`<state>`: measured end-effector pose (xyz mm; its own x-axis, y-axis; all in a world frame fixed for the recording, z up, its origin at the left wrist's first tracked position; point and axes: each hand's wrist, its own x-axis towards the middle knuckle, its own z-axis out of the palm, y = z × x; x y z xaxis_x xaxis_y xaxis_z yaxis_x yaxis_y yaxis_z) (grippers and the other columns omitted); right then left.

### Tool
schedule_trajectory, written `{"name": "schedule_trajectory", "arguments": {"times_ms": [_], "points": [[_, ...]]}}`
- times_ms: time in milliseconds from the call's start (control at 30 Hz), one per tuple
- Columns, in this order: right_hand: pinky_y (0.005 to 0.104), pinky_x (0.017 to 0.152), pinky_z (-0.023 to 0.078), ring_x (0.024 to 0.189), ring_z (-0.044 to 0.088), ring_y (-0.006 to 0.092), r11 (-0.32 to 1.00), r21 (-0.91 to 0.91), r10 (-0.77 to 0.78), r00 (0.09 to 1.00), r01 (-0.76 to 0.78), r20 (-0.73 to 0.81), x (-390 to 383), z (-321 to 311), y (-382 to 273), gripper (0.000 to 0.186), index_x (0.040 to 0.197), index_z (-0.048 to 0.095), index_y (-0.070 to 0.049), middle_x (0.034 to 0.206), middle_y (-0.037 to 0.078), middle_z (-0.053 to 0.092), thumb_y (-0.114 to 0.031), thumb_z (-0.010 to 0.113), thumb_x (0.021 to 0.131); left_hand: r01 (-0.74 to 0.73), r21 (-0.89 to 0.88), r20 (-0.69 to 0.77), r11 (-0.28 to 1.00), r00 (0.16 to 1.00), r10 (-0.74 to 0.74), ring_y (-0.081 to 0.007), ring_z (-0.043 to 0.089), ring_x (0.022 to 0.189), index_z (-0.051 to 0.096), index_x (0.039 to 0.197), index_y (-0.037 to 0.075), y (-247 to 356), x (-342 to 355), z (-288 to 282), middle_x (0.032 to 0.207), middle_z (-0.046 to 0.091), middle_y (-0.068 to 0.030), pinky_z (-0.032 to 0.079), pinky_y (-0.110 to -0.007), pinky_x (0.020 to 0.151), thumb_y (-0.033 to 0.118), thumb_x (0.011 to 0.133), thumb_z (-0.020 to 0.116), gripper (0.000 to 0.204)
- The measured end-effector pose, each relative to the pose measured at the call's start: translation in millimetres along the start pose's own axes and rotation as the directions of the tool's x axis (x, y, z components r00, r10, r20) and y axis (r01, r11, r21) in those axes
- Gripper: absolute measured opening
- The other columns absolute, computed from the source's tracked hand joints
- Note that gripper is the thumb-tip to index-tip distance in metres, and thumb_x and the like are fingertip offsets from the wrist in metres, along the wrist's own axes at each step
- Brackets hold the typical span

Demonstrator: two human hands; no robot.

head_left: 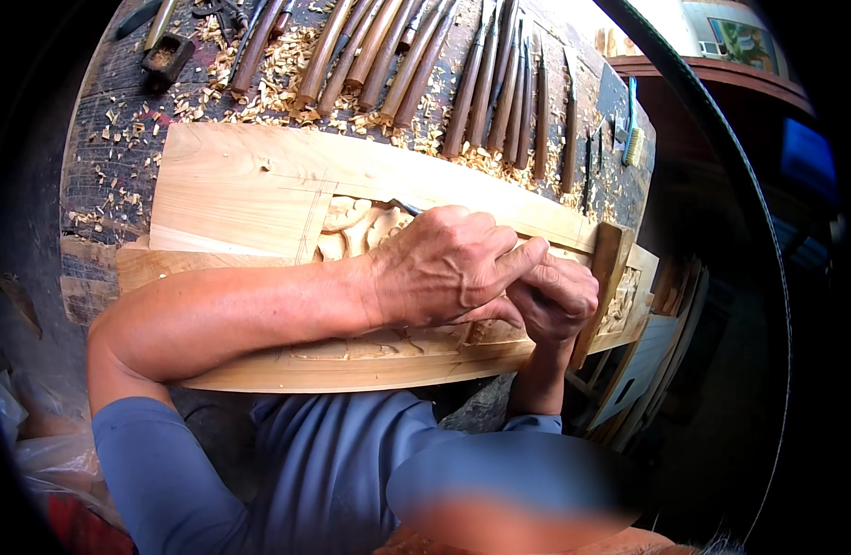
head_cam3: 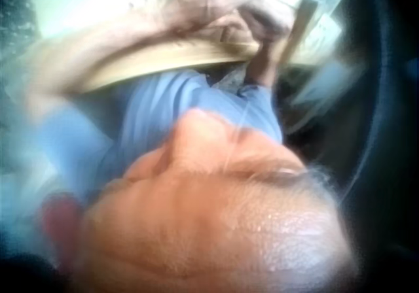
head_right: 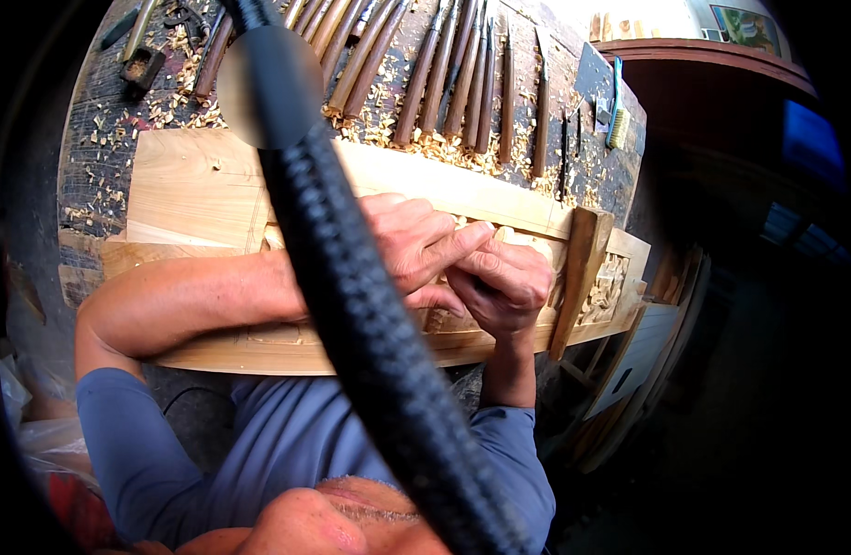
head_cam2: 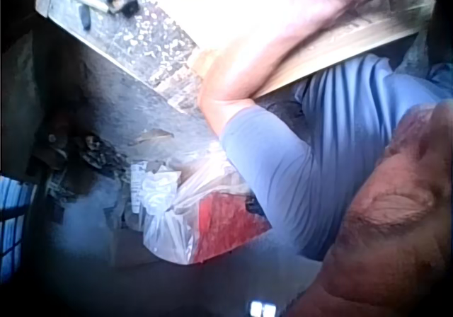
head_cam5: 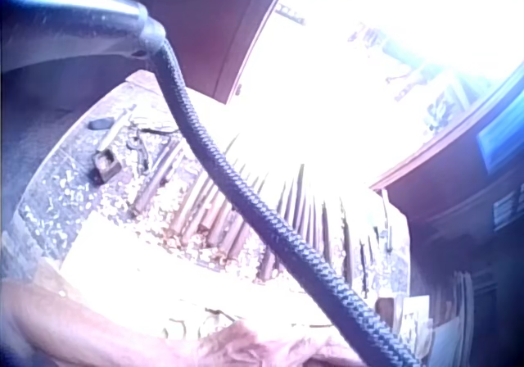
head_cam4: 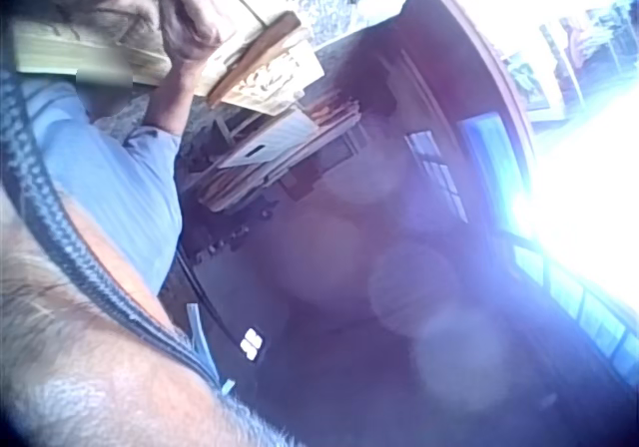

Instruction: The person carves a floral design into a wooden board using a chisel and a mallet. The person repeatedly strikes the chisel with the mallet to remove wood chips, following the lines of the design, and occasionally picks up different chisels from a row of tools on the workbench.

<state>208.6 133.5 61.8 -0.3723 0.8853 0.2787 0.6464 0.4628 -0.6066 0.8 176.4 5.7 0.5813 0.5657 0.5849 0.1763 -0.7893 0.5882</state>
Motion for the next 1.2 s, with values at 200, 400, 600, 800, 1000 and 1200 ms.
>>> {"name": "schedule_trajectory", "arguments": {"times_ms": [200, 400, 600, 800, 1000, 1200], "points": [[0.0302, 0.061, 0.053, 0.067, 0.074, 0.0247, 0.998, 0.046, -0.042, 0.999, 0.041, 0.018, 2.7, 1.4, 12.5, 0.020, 0.090, 0.080, -0.002, 0.081, 0.012, 0.076, -0.007, 0.088, 0.072, 0.038, 0.040, 0.002, 0.998, 0.999, -0.038, -0.0200, 0.065, 0.073, 0.064, 0.129, 0.002, 0.6, 0.7, 1.3, 0.079, 0.059, -0.0047, 0.052, -0.033, 0.064, 0.053, 0.081, 0.077, 0.071], [0.0311, 0.060, 0.052, 0.065, 0.073, 0.0249, 0.998, 0.040, -0.041, 0.999, 0.040, 0.014, 7.1, 3.4, 8.7, 0.022, 0.088, 0.080, -0.002, 0.078, 0.012, 0.075, -0.009, 0.089, 0.069, 0.038, 0.029, -0.024, 0.999, 0.999, -0.037, -0.0200, 0.065, 0.072, 0.065, 0.130, 0.002, -0.3, 0.1, 2.2, 0.079, 0.059, -0.0046, 0.053, -0.034, 0.063, 0.053, 0.081, 0.076, 0.071], [0.0313, 0.057, 0.049, 0.060, 0.069, 0.0267, 0.995, -0.089, -0.047, 0.998, 0.044, -0.034, 2.1, 0.3, -7.5, 0.021, 0.083, 0.078, 0.000, 0.072, 0.013, 0.071, -0.002, 0.085, 0.064, -0.031, -0.035, -0.034, 0.999, 0.999, 0.030, -0.0202, 0.067, 0.076, 0.064, 0.133, 0.000, -0.6, -0.7, 2.0, 0.082, 0.062, -0.0058, 0.055, -0.034, 0.067, 0.053, 0.080, 0.076, 0.076], [0.0310, 0.058, 0.050, 0.059, 0.069, 0.0261, 0.994, -0.096, -0.048, 0.998, 0.045, -0.034, -0.4, 1.0, -7.5, 0.021, 0.083, 0.077, 0.000, 0.071, 0.013, 0.071, -0.001, 0.085, 0.064, -0.028, -0.071, -0.026, 0.997, 0.999, 0.026, -0.0204, 0.067, 0.077, 0.063, 0.134, 0.000, -0.5, 0.4, -2.0, 0.082, 0.062, -0.0063, 0.055, -0.034, 0.068, 0.055, 0.077, 0.079, 0.081], [0.0306, 0.056, 0.050, 0.060, 0.070, 0.0237, 0.995, -0.024, -0.096, 0.995, 0.096, -0.001, 1.5, 2.3, 10.6, 0.020, 0.090, 0.080, -0.005, 0.078, 0.010, 0.074, -0.007, 0.087, 0.071, 0.021, -0.007, -0.012, 1.000, 1.000, -0.021, -0.0207, 0.066, 0.073, 0.062, 0.135, -0.001, -0.3, -1.7, 1.1, 0.080, 0.059, -0.0061, 0.053, -0.035, 0.065, 0.056, 0.075, 0.081, 0.084], [0.0308, 0.057, 0.051, 0.063, 0.071, 0.0234, 0.996, 0.042, -0.081, 0.996, 0.079, 0.038, 6.4, 3.5, 13.7, 0.021, 0.092, 0.080, -0.004, 0.079, 0.010, 0.075, -0.006, 0.087, 0.073, 0.043, 0.032, -0.020, 0.999, 0.999, -0.043, -0.0209, 0.065, 0.072, 0.062, 0.135, -0.002, 0.2, -0.6, -0.4, 0.079, 0.059, -0.0065, 0.052, -0.035, 0.063, 0.058, 0.076, 0.080, 0.086]]}}
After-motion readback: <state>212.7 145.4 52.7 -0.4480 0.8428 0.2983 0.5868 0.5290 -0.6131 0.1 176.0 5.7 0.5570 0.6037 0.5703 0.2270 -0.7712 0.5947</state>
